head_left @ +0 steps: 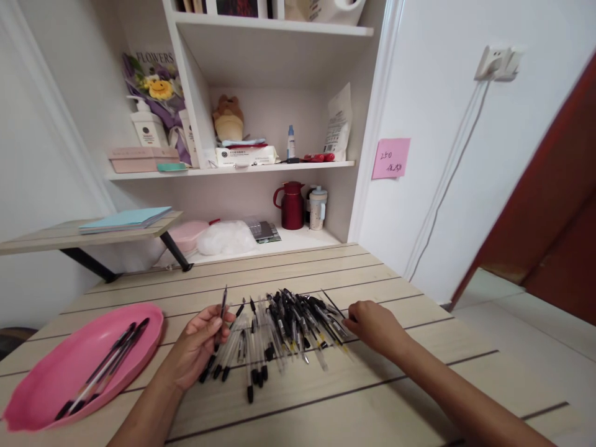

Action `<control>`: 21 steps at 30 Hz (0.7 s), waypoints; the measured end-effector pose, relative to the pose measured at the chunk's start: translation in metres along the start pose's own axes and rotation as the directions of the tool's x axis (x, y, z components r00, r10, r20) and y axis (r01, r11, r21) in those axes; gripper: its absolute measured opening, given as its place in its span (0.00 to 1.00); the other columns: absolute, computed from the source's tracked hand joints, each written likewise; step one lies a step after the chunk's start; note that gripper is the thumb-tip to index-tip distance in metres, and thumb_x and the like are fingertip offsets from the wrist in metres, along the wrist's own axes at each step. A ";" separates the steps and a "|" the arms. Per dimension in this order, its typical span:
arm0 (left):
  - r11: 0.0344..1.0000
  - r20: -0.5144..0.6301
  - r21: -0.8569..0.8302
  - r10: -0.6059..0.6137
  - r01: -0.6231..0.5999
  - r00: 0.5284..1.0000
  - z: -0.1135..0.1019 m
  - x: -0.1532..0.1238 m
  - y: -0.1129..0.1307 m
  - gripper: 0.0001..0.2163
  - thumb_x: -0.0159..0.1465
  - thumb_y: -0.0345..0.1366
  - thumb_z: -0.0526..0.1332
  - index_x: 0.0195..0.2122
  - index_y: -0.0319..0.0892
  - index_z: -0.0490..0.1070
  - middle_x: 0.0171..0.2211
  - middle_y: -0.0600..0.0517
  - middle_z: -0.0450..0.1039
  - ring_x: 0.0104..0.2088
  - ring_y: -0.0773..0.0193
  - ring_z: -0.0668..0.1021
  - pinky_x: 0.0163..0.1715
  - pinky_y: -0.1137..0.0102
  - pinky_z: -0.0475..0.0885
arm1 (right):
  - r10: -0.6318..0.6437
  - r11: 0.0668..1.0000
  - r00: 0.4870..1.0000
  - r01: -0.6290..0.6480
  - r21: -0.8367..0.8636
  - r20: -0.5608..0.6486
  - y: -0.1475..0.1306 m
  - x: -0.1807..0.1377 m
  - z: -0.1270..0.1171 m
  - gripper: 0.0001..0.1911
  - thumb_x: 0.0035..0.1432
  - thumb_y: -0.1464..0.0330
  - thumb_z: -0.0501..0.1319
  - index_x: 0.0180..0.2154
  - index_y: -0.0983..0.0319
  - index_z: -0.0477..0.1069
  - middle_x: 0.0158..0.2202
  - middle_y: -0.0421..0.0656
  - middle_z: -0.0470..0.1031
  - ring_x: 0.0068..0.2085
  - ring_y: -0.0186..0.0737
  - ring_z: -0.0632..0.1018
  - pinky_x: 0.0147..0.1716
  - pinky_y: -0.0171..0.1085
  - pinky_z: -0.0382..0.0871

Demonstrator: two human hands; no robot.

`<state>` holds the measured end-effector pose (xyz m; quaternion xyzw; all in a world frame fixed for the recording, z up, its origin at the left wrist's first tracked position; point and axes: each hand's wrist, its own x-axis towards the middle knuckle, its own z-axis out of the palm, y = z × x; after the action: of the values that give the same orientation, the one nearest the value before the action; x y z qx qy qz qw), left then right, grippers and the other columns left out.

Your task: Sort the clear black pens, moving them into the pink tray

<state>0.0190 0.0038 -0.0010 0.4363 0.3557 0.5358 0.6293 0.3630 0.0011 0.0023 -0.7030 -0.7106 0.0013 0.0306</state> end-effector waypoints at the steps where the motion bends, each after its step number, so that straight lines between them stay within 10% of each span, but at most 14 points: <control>1: 1.000 0.000 0.001 -0.002 0.002 1.000 0.000 0.000 0.000 0.09 0.53 0.29 0.61 0.37 0.40 0.69 0.33 0.49 0.72 0.25 0.71 0.70 0.26 0.75 0.65 | 0.002 1.000 1.000 -0.002 -0.006 0.017 0.002 0.000 0.001 0.13 0.51 0.64 0.53 0.25 0.62 0.72 0.28 0.49 0.74 0.31 0.43 0.75 0.22 0.33 0.53; 21: 1.000 -0.008 0.006 -0.006 0.006 1.000 -0.002 0.001 0.000 0.09 0.54 0.29 0.60 0.37 0.39 0.69 0.32 0.49 0.72 0.25 0.71 0.70 0.27 0.75 0.66 | -0.046 0.968 0.999 0.048 0.247 -0.013 -0.028 0.058 -0.002 0.09 0.41 0.70 0.57 0.27 0.64 0.74 0.30 0.49 0.76 0.33 0.42 0.74 0.27 0.33 0.59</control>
<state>0.0178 0.0052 -0.0018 0.4352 0.3611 0.5344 0.6282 0.3349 0.0584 0.0077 -0.6768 -0.7211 0.0866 0.1206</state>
